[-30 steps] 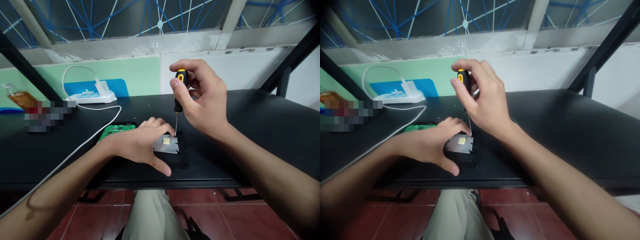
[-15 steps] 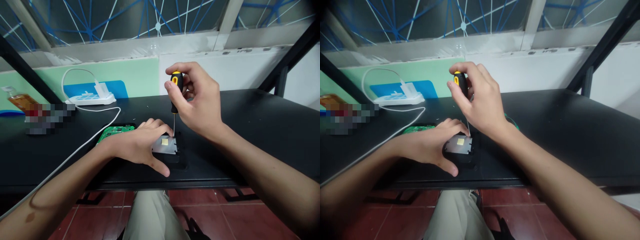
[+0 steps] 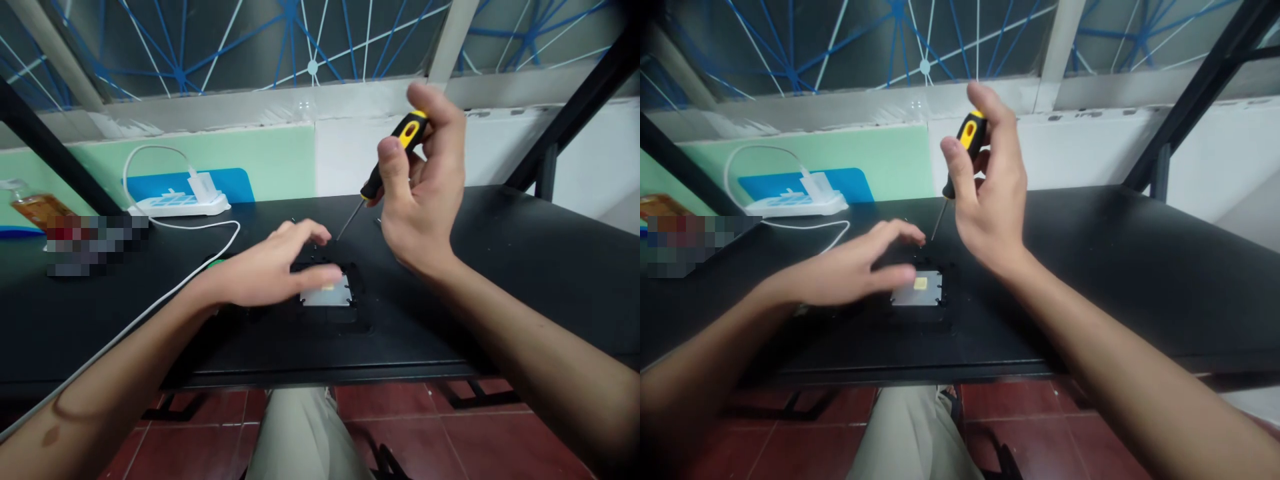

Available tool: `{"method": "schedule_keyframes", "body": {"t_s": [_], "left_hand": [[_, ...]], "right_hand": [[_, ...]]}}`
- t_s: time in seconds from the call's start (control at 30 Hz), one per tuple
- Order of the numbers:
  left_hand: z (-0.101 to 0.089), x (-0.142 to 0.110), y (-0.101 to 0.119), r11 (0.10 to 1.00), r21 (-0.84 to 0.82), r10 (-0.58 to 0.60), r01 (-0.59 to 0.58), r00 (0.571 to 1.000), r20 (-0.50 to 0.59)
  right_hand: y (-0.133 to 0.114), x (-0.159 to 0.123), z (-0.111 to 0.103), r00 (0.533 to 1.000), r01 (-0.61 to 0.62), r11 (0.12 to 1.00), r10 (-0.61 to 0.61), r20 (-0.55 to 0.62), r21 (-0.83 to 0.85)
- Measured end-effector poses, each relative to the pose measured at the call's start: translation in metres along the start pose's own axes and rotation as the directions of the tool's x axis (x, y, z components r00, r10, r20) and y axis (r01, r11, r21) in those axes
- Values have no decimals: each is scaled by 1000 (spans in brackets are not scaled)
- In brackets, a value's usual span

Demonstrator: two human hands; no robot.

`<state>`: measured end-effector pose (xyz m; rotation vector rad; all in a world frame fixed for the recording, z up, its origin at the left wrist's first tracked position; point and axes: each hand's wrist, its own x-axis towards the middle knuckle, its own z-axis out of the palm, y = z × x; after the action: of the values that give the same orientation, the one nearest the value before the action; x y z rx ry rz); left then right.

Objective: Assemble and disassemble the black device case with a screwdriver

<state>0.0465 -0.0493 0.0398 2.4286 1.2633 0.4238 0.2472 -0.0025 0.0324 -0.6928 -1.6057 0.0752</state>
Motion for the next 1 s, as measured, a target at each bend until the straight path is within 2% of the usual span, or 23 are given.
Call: {"method": "schedule_keyframes", "body": {"t_s": [0.03, 0.1, 0.17, 0.2, 0.27, 0.43, 0.57, 0.73, 1.0], "left_hand": [[-1, 2, -3, 999, -45, -17, 12, 992, -121], [-1, 7, -9, 989, -147, -47, -7, 932, -360], [0, 12, -15, 976, -217, -77, -37, 867, -492], [2, 13, -17, 975, -219, -90, -31, 850, -519], [4, 14, -19, 976, -216, -86, -38, 839, -538], [4, 12, -13, 987, -151, -35, -50, 858, -512], [3, 10, -9, 995, -95, -43, -7, 860, -509], [3, 11, -9, 997, -76, -15, -28, 854, -519], [3, 11, -8, 998, -60, -24, -8, 856, -516]], "right_hand": [[2, 1, 1, 996, -15, 1000, 16, -90, 9], [6, 0, 4, 989, -27, 999, 32, -146, 37], [10, -2, 8, 993, -19, 998, 26, -115, 60], [11, -4, 10, 995, -8, 998, 14, -95, 70], [13, -6, 13, 999, 6, 996, -3, -35, 86], [12, -10, 15, 998, -2, 997, -2, 56, 82], [11, -11, 15, 997, 11, 998, -16, 78, 66], [13, -12, 17, 992, 13, 997, -22, 125, 76], [12, -13, 19, 991, 11, 997, -21, 129, 83]]}}
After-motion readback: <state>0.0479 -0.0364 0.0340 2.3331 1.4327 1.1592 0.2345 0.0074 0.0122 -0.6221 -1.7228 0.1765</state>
